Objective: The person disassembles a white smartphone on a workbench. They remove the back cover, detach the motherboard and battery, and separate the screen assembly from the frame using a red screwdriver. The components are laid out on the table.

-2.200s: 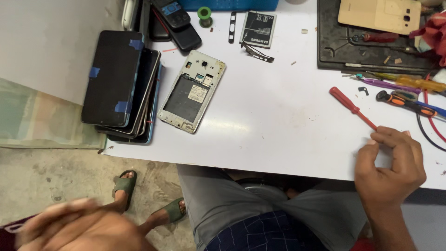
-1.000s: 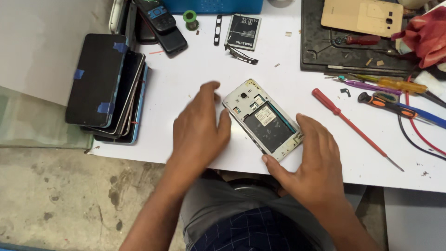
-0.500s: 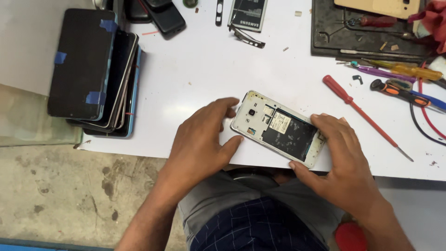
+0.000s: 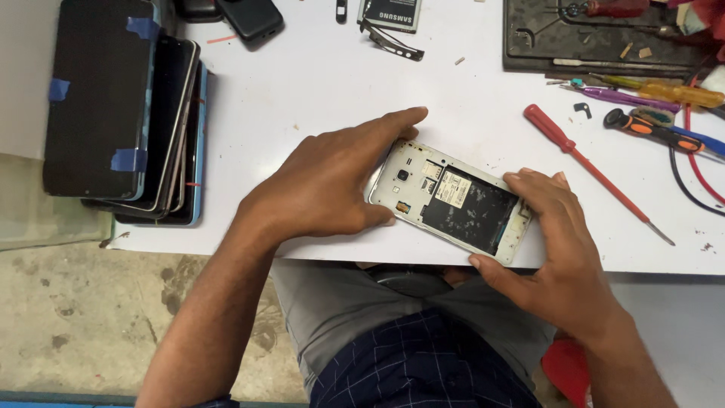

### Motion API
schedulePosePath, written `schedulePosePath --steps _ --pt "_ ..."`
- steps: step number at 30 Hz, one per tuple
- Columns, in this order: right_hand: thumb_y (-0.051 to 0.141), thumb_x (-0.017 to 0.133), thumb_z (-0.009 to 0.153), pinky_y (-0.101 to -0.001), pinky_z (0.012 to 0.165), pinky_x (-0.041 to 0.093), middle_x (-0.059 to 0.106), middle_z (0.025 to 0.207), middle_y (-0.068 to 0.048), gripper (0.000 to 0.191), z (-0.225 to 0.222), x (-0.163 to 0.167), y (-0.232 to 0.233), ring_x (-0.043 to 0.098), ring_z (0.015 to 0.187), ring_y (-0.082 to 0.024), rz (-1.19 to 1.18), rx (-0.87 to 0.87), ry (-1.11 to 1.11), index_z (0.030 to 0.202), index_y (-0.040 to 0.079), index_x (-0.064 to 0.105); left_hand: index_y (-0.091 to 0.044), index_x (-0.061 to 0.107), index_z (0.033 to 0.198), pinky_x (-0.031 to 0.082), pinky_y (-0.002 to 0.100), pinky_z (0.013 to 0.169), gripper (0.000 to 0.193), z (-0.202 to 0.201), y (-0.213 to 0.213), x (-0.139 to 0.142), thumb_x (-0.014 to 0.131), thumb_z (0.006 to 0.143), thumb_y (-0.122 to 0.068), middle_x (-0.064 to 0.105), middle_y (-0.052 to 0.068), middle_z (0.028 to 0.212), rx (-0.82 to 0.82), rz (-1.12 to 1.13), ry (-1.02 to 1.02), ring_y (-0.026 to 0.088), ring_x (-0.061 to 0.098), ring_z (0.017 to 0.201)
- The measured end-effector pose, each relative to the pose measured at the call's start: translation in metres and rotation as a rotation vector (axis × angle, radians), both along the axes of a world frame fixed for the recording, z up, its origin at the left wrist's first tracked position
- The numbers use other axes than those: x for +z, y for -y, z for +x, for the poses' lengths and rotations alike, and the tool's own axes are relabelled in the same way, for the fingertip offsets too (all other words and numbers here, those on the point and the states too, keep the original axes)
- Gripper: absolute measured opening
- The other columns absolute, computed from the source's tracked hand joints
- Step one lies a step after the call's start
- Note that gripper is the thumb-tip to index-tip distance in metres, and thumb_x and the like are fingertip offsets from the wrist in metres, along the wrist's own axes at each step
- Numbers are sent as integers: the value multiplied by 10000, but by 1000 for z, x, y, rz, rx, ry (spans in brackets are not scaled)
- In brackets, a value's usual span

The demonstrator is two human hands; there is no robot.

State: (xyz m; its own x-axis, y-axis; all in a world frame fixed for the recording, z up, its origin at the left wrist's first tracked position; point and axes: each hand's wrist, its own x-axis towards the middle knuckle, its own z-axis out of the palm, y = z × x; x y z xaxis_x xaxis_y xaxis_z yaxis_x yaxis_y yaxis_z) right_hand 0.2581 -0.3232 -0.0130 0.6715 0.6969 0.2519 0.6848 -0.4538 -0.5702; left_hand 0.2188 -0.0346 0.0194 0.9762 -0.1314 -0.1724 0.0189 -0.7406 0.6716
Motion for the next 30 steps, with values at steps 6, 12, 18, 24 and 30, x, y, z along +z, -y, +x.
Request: schedulePosePath --steps 6,12,18,24,30 --pt "300 862 705 -607 1247 274 562 1390 -244 855 -1 -2 1 481 1409 -408 -58 -10 13 1399 -36 493 -230 338 1528 516 454 1020 1132 -1 1 0 924 561 -177 587 90 1443 41 -39 -62 279 648 1219" --pt "369 848 707 -615 1240 267 559 1413 -230 873 0 -1 4 462 1431 -399 -105 -10 21 1403 -22 494 -199 405 1506 531 460 983 1073 -2 3 -1 937 574 -206 608 134 1402 18 8 21 311 641 1210" --pt "396 824 730 -599 1239 272 583 1406 -207 851 2 4 5 479 1425 -362 -124 -25 21 1413 -2 506 -233 446 1525 541 442 935 1075 2 6 7 932 568 -231 646 104 1333 18 98 -76 272 671 1135" --pt "407 819 710 -580 1233 273 594 1416 -175 855 4 11 2 483 1422 -340 -150 -42 31 1412 16 527 -192 473 1505 524 440 934 1031 9 5 13 936 584 -226 654 107 1311 -18 106 -71 256 666 1119" --pt "378 817 703 -565 1223 255 572 1438 -175 862 12 13 2 456 1428 -352 -207 -17 28 1433 32 514 -179 560 1418 522 434 947 899 2 10 17 921 596 -227 651 33 1335 -18 122 -84 221 647 1160"
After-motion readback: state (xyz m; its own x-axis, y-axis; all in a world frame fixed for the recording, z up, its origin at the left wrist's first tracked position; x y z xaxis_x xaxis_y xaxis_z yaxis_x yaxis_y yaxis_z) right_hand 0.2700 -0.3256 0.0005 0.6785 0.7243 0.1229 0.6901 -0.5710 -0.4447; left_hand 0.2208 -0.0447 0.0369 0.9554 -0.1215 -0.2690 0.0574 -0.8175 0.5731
